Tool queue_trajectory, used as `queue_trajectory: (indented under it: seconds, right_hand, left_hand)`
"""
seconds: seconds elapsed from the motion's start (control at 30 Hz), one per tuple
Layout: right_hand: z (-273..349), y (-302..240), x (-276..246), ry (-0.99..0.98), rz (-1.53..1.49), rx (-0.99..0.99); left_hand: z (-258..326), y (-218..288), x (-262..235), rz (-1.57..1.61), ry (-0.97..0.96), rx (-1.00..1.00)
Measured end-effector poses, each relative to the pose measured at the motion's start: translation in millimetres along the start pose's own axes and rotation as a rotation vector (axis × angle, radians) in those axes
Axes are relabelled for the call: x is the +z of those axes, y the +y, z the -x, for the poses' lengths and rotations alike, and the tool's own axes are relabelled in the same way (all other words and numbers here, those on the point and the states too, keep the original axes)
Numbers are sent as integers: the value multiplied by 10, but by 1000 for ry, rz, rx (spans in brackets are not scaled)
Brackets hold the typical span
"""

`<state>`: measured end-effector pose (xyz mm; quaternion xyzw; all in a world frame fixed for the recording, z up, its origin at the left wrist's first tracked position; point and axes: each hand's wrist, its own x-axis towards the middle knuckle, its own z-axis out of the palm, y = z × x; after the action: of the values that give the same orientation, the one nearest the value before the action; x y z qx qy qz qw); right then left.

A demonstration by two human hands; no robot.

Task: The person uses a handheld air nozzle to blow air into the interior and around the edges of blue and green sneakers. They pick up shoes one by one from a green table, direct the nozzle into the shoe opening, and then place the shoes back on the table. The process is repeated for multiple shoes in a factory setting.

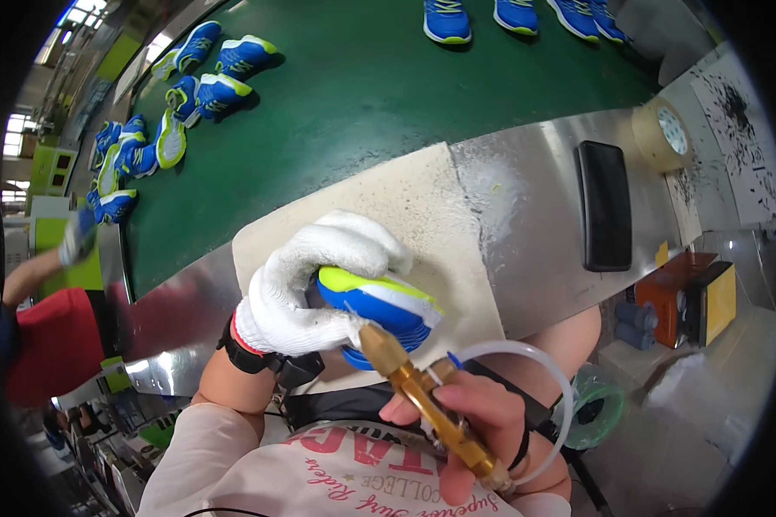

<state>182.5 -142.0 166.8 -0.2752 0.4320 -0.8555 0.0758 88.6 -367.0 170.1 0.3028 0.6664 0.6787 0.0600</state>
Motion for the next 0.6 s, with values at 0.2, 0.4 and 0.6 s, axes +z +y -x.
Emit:
queue_trajectory:
  seconds: [0.2, 0.4, 0.6]
  right_hand:
    - [28, -118, -204, 118, 138, 70]
    - [85, 48, -434, 177, 269, 39]
    - [299, 439, -471, 212, 43, 53]
  left_hand:
    - [-330, -94, 54, 112, -101, -13]
    - [-410, -280, 77, 338, 73, -225]
    - [-310, -540, -38, 644, 335, -363]
